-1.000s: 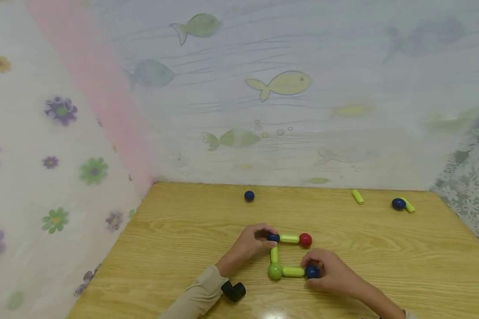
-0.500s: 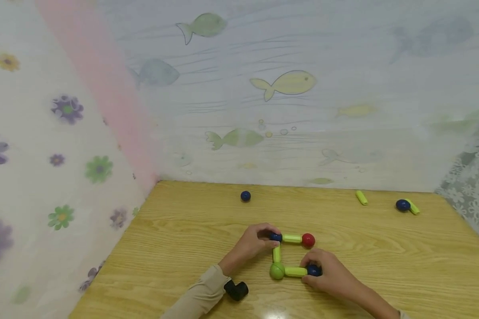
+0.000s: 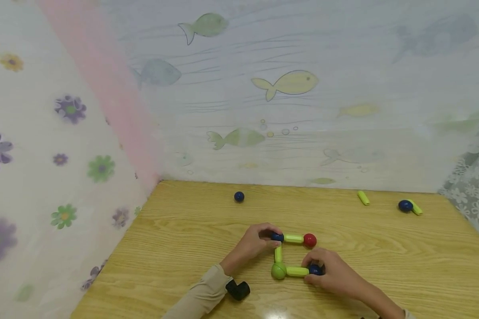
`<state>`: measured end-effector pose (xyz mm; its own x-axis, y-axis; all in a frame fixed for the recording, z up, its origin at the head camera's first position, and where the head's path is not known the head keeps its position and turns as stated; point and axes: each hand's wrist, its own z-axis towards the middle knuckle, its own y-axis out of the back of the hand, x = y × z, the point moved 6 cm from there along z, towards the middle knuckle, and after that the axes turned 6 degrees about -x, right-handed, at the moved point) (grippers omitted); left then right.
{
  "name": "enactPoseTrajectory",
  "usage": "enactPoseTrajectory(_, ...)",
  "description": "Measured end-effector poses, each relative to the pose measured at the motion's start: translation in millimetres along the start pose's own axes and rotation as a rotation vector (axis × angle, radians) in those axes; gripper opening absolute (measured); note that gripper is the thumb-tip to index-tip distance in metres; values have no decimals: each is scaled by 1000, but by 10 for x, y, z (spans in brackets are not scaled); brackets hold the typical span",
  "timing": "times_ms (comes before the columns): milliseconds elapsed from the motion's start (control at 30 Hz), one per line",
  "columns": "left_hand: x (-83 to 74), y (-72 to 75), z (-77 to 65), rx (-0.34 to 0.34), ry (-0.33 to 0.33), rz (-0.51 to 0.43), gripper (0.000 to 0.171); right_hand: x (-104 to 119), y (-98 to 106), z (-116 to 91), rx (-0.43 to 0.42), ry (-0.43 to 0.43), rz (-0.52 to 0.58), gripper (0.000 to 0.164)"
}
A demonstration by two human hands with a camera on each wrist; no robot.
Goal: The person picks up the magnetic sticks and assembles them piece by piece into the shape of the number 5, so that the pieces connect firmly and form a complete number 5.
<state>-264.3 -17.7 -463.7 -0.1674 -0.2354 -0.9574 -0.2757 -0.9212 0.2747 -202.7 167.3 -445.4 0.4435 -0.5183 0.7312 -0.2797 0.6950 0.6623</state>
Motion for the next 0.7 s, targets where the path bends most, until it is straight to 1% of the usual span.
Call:
enactPoseTrajectory(67,90,-10,39,4,2,-9,20,-6,29,5,3,3,23,16)
enactPoseTrajectory(200,91,-1,38,6,0,-23,20,-47,123,36,-12,8,73,15)
enactPoseTrajectory(300,85,1,32,2,7,-16,20,-111,211,51,-26,0,99,14)
enactPoseTrajectory(433,50,-7,20,4,11,-5,21,-222,344,59,-38,-45,116,16)
enactPoseTrajectory(567,23,-5,15,1,-1,-5,22,-337,513,81,-68,-86,91,17)
enactPoseTrajectory(700,57,-4,24,-4,-8,-7,22,-469,691,94,-111,-124,32,17)
